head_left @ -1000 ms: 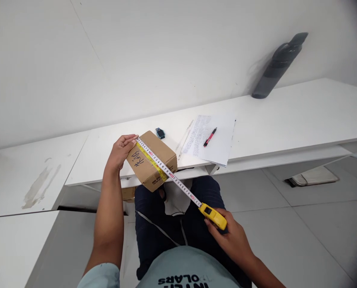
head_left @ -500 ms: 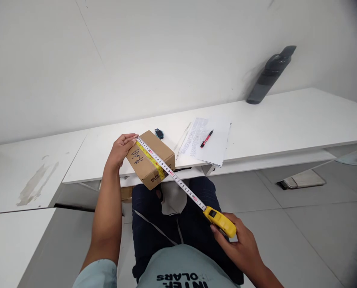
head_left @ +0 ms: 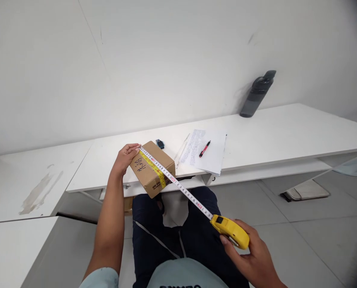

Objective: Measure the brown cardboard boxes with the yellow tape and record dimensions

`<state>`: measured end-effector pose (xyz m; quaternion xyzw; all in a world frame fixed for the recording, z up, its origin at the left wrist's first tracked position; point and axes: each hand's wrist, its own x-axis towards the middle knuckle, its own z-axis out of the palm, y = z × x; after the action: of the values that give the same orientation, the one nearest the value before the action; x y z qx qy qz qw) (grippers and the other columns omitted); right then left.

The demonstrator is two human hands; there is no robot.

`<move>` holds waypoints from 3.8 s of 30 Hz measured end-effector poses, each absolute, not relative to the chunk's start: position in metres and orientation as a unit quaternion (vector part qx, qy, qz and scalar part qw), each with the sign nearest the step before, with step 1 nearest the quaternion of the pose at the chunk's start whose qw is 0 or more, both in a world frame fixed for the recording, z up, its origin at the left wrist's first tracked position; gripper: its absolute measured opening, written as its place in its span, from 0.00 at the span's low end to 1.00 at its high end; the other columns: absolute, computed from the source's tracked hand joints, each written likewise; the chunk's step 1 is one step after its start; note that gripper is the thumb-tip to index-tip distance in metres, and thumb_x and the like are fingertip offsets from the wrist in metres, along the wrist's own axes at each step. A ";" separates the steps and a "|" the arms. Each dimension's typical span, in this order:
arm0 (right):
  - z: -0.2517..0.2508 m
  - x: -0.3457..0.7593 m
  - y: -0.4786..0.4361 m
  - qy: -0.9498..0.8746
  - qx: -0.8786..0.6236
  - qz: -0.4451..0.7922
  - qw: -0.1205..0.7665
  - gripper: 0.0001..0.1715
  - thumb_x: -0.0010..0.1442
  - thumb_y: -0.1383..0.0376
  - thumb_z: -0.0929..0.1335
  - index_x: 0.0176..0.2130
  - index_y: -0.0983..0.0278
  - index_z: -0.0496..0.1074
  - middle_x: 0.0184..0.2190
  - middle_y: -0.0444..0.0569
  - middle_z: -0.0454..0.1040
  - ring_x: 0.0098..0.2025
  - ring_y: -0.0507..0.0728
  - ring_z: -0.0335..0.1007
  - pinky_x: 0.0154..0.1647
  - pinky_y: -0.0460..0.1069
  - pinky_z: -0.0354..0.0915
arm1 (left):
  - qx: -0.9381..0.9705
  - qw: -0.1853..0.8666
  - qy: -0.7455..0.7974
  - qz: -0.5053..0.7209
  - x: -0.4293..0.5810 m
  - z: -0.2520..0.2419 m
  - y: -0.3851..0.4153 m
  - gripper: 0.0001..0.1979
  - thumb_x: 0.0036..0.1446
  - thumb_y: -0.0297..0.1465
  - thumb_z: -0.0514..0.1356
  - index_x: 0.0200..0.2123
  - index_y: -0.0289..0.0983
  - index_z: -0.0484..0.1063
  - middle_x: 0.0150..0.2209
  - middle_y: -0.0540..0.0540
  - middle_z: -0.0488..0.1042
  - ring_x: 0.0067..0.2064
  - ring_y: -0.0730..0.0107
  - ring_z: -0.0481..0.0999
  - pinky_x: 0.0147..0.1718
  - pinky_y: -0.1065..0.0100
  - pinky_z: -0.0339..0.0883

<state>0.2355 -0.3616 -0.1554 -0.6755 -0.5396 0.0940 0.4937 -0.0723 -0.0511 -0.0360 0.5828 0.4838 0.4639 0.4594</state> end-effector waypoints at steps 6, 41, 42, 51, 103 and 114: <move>-0.147 0.240 -0.360 -0.521 -0.659 0.095 0.533 0.25 0.58 0.44 0.70 0.44 0.61 0.72 0.35 0.52 0.79 0.33 0.61 0.77 0.32 0.53 0.73 | 0.585 0.463 0.479 0.463 -0.076 -0.040 -0.049 0.24 0.47 0.43 0.72 0.45 0.38 0.76 0.55 0.36 0.78 0.54 0.56 0.78 0.53 0.56 0.73; -0.122 0.243 -0.341 -0.496 -0.594 0.002 0.633 0.26 0.57 0.46 0.72 0.44 0.63 0.70 0.23 0.44 0.69 0.19 0.53 0.65 0.20 0.49 0.65 | 0.579 0.446 0.479 0.486 -0.074 -0.044 -0.054 0.23 0.48 0.43 0.71 0.45 0.38 0.76 0.54 0.37 0.78 0.52 0.56 0.79 0.51 0.55 0.73; -0.123 0.245 -0.339 -0.499 -0.587 -0.006 0.637 0.26 0.57 0.47 0.72 0.44 0.64 0.70 0.22 0.44 0.69 0.19 0.53 0.64 0.20 0.49 0.65 | 0.577 0.444 0.480 0.490 -0.073 -0.044 -0.055 0.23 0.48 0.43 0.71 0.45 0.38 0.76 0.54 0.37 0.78 0.52 0.56 0.79 0.50 0.56 0.73; -0.143 0.244 -0.343 -0.497 -0.587 0.014 0.639 0.27 0.57 0.52 0.73 0.49 0.65 0.69 0.28 0.47 0.71 0.23 0.54 0.68 0.22 0.49 0.67 | 0.556 0.432 0.486 0.518 -0.065 -0.043 -0.061 0.23 0.47 0.42 0.71 0.44 0.37 0.76 0.53 0.36 0.79 0.52 0.55 0.79 0.53 0.55 0.71; -0.075 0.139 -0.218 -0.601 -0.657 0.053 0.453 0.28 0.59 0.40 0.66 0.39 0.62 0.70 0.25 0.50 0.78 0.26 0.61 0.76 0.25 0.50 0.61 | 0.550 0.426 0.483 0.532 -0.058 -0.046 -0.064 0.16 0.50 0.37 0.70 0.41 0.37 0.76 0.50 0.38 0.80 0.53 0.56 0.79 0.52 0.55 0.72; -0.075 0.143 -0.215 -0.597 -0.654 0.036 0.463 0.27 0.61 0.43 0.66 0.44 0.63 0.73 0.31 0.54 0.81 0.32 0.66 0.79 0.30 0.53 0.66 | 0.547 0.416 0.490 0.536 -0.058 -0.045 -0.065 0.19 0.47 0.39 0.70 0.41 0.37 0.75 0.51 0.36 0.79 0.55 0.55 0.78 0.53 0.56 0.72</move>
<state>0.1429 -0.2153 -0.0753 -0.6544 -0.5969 0.0360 0.4628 -0.0579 -0.0650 -0.0453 0.5473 0.4897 0.5361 0.4162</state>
